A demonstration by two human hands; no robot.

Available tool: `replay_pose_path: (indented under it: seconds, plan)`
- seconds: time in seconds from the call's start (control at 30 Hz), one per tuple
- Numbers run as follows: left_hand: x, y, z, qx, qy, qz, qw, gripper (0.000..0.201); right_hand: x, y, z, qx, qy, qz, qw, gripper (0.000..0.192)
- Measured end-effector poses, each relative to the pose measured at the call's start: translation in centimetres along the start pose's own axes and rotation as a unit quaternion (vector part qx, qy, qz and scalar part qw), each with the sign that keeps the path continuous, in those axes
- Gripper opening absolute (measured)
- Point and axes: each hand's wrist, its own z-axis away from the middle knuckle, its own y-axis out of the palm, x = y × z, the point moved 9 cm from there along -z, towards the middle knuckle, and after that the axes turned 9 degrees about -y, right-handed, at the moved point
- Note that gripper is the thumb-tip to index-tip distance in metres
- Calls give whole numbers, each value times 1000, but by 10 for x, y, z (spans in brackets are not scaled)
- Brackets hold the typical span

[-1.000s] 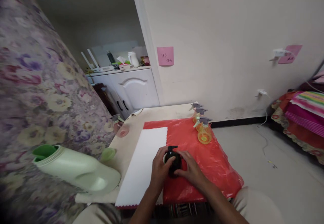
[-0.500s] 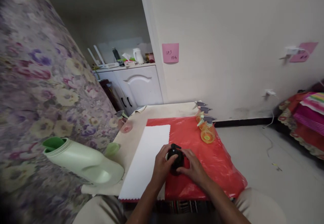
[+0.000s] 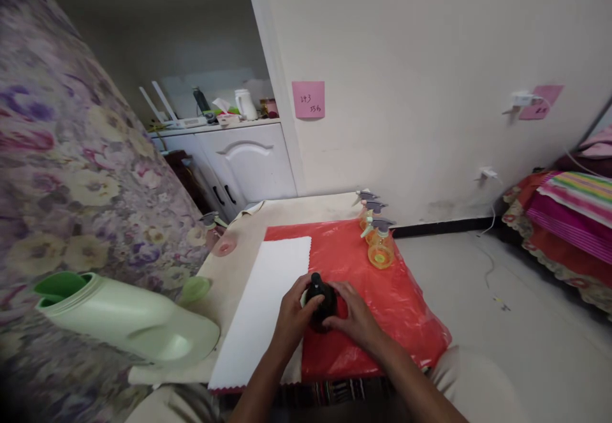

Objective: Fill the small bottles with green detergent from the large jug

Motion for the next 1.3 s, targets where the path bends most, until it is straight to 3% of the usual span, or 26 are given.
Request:
replay_pose_path:
  seconds: [0.1, 0.17, 0.3, 0.43, 0.57, 0.67, 0.77, 0.93, 1.1, 1.17, 1.3]
  plan:
    - [-2, -4, 1, -55, -1, -17, 998, 41, 0, 0, 0, -1, 5, -2, 1000, 67]
    - [0, -5, 1, -77, -12, -24, 997, 33, 0, 0, -1, -2, 8, -1, 1000, 69]
    - [2, -5, 1, -52, -13, -17, 998, 24, 0, 1, -2, 6, 4, 1, 1000, 70]
    - [8, -3, 3, -8, -26, 12, 1000, 30, -1, 0, -1, 2, 6, 4, 1000, 70]
    - [9, -3, 4, -44, -17, -6, 999, 47, -1, 1, -1, 0, 2, 1, 1000, 70]
    - [7, -3, 4, -77, -12, -20, 997, 38, 0, 1, -1, 0, -4, 0, 1000, 70]
    - [11, -3, 4, -70, -26, -1, 997, 29, 0, 1, -1, 1, -3, -3, 1000, 71]
    - [18, -1, 7, -50, -46, 37, 997, 38, -1, 0, -1, -1, -6, 2, 1000, 70]
    - [14, -3, 7, -106, -31, 15, 994, 36, -1, 0, -3, 5, -8, 12, 1000, 70]
    - [17, -3, 5, -99, -42, 37, 993, 31, -1, 0, -3, 8, -7, 12, 1000, 71]
    - [22, 2, 2, -22, -56, 85, 995, 30, -1, 0, -3, 6, -9, 12, 1000, 73]
